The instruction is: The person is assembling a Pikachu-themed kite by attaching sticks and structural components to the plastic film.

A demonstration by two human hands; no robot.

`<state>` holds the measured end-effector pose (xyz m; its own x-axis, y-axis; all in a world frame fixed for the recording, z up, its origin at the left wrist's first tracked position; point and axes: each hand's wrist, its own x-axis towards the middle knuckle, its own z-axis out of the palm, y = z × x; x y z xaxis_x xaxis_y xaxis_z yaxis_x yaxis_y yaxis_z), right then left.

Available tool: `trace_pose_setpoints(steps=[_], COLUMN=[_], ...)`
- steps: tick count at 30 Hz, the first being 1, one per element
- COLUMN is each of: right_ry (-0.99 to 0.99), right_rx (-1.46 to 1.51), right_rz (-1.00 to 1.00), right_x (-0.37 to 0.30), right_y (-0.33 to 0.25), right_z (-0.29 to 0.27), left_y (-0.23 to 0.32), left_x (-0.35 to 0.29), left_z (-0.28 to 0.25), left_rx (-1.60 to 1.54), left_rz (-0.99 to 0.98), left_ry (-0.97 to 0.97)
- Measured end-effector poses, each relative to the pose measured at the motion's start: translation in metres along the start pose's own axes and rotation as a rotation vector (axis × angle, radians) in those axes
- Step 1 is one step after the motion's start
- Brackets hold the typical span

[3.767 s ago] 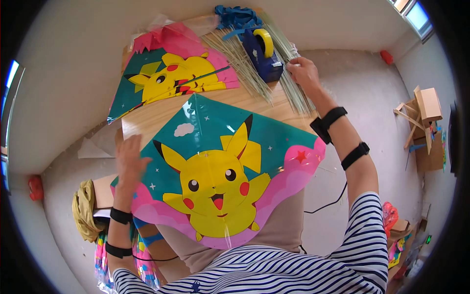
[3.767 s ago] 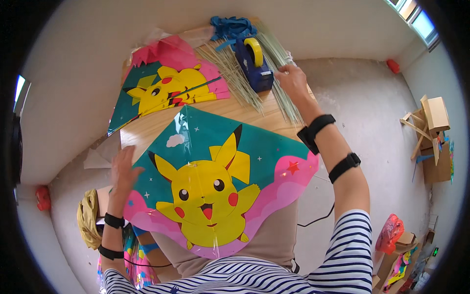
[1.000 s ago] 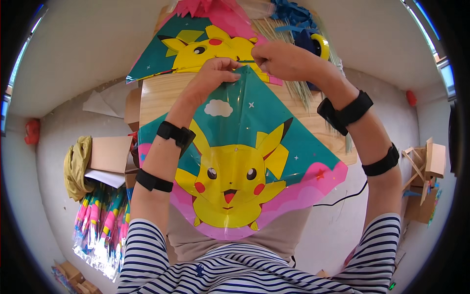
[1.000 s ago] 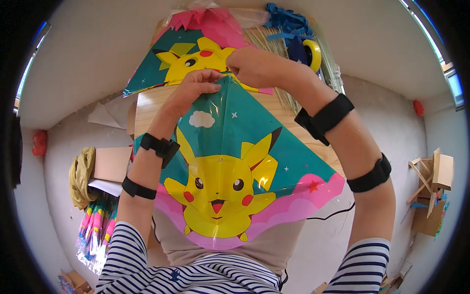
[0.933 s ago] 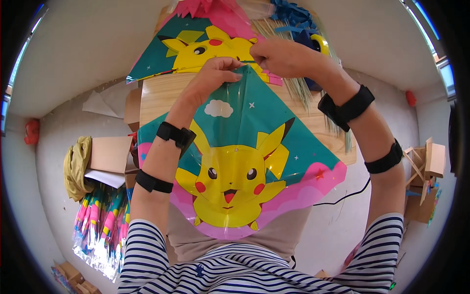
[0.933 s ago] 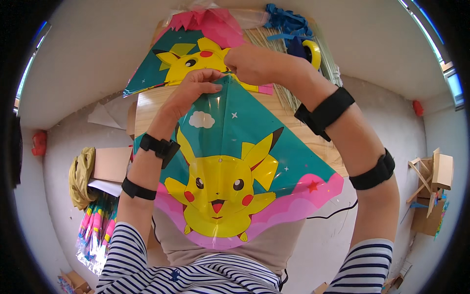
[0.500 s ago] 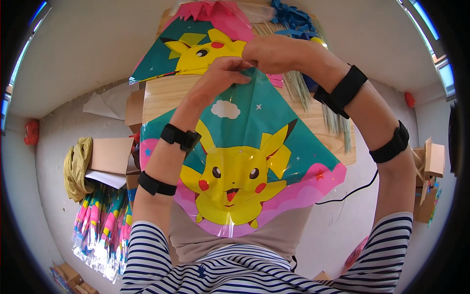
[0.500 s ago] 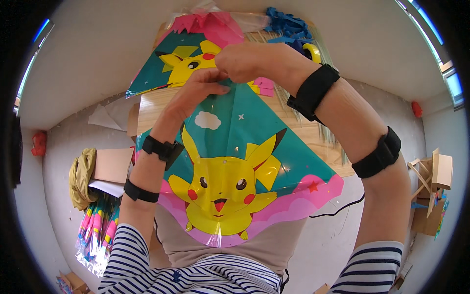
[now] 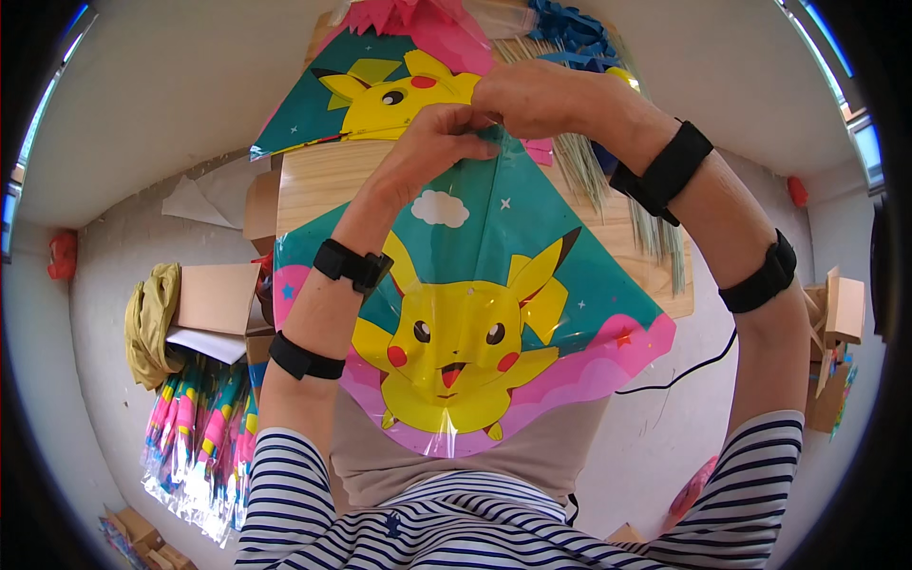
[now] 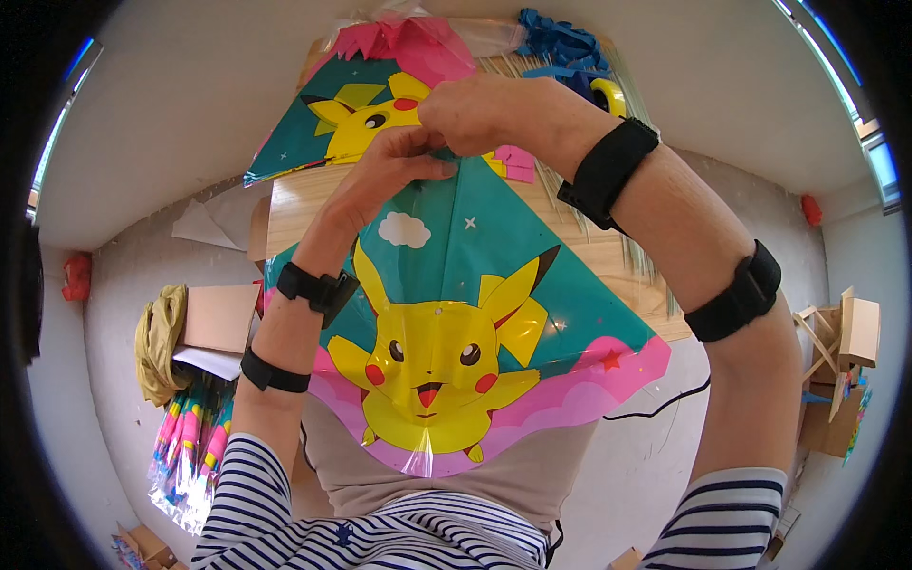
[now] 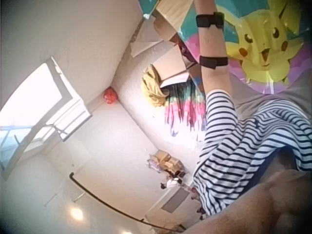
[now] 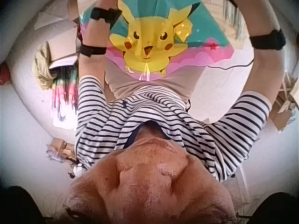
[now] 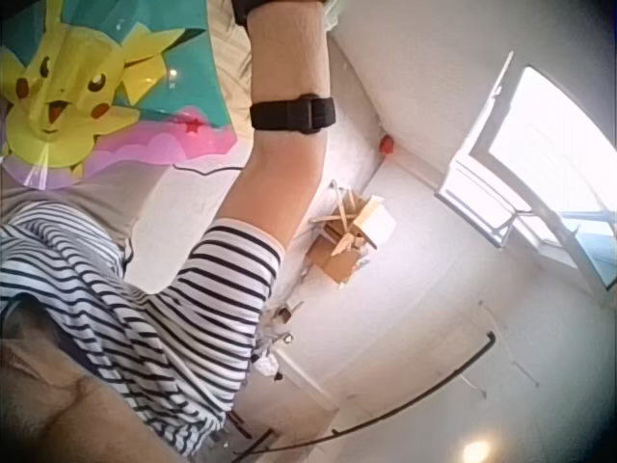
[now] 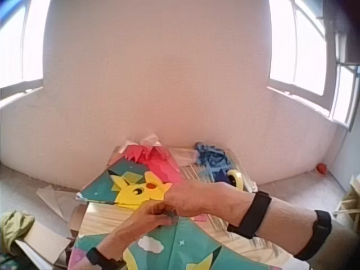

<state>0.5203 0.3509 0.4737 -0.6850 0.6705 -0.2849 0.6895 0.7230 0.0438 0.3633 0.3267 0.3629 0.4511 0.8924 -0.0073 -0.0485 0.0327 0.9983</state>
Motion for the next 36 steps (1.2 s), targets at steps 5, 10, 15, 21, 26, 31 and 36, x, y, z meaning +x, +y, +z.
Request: trace_pose_setpoints(steps=[5,10,15,21,26,31,36], right_ry=[0.016,0.013,0.008,0.01,-0.005,-0.046,-0.007], right_rx=[0.006,0.013,0.024,0.043,0.043,0.213,0.446], right_rz=[0.0,-0.001,0.004,-0.002,0.005,0.101,0.162], right_x=[0.001,0.001,0.0,-0.001,0.001,0.002,-0.009], right_y=[0.001,0.003,0.001,0.002,0.003,0.02,0.032], right_z=[0.003,0.004,0.001,0.001,0.001,0.0,-0.003], left_y=[-0.003,0.002,0.001,-0.001,-0.005,0.001,0.012], left_x=[0.002,0.0,0.002,0.004,0.005,0.003,-0.003], left_z=[-0.001,0.004,0.002,0.004,0.011,0.01,0.012], left_rx=[0.038,0.055,0.093,0.098,0.032,0.167,0.128], left_rz=[0.002,-0.004,-0.007,0.011,0.055,0.015,0.066], left_ry=[0.026,0.059,0.032,0.045,0.128,0.127,0.12])
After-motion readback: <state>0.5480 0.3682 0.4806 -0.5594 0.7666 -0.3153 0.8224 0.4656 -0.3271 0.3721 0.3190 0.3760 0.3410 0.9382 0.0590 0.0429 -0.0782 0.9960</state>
